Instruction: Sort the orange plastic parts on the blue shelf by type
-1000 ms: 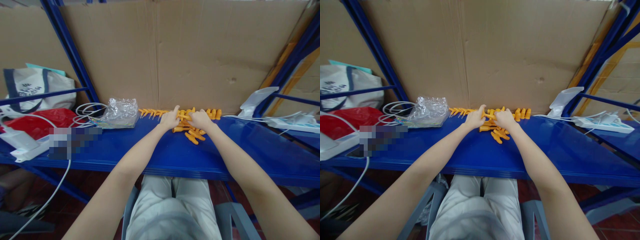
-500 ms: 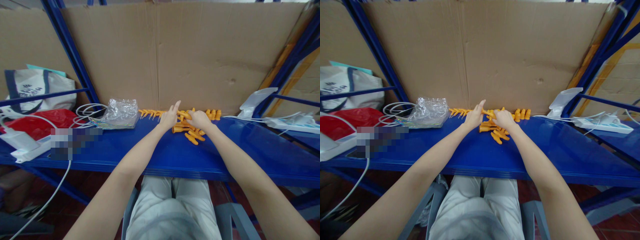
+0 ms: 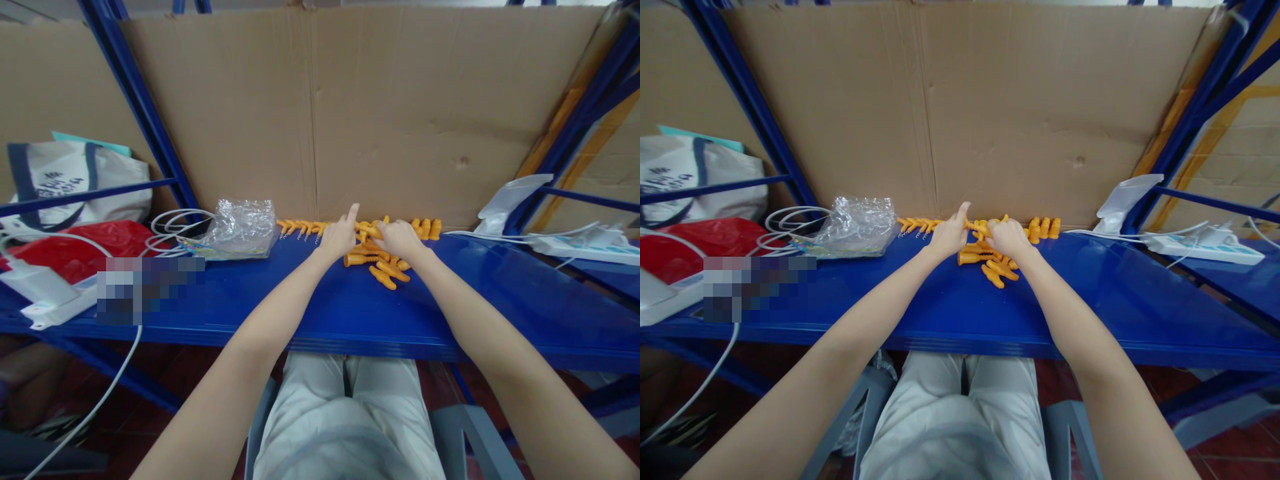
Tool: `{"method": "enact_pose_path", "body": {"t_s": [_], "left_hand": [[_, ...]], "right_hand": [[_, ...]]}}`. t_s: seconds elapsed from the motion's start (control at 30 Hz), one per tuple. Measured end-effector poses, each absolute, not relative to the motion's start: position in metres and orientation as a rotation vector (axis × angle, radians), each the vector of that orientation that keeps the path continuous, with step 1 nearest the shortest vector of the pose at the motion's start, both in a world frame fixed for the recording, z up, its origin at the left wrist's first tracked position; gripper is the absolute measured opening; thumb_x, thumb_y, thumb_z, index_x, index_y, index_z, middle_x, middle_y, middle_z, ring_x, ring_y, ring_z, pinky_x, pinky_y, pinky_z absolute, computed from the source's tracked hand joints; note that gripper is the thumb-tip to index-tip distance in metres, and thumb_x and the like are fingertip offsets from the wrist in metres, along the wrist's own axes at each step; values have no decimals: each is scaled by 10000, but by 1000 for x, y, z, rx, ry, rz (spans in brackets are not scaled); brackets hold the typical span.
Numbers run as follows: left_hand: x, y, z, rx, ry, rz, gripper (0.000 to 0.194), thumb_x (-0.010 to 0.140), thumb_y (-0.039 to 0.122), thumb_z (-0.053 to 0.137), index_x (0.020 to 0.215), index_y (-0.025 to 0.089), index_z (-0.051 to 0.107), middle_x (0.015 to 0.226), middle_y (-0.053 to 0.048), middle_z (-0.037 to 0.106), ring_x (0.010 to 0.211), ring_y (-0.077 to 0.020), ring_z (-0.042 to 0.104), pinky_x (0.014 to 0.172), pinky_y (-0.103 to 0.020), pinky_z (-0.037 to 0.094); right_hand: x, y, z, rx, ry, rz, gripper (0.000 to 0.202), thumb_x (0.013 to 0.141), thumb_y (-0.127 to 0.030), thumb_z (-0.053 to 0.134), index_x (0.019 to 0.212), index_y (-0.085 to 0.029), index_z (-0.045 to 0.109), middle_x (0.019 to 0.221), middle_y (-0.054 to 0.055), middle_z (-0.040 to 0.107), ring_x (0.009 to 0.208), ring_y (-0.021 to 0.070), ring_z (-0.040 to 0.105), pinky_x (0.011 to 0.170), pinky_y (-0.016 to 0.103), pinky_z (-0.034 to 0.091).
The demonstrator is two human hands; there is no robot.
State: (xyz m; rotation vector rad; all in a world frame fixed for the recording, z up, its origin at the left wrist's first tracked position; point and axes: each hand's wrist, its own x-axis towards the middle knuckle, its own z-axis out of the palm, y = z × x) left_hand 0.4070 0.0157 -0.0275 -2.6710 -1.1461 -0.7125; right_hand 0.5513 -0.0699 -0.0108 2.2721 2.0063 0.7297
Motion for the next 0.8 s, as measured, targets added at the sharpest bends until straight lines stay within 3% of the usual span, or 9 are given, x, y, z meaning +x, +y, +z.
{"method": "enact_pose_path", "body": {"t_s": [0.8], "left_hand": [[404, 17, -30, -2742, -1167, -676, 676, 938, 179, 446, 1583, 154, 245, 1228, -162, 704, 1122, -270, 701, 926, -341, 522]], "right_hand": [[558, -70, -9, 2184, 2102, 715, 341, 935, -261, 498, 1195, -101, 648, 998, 178, 764, 972, 276, 719, 824, 319, 441]]}}
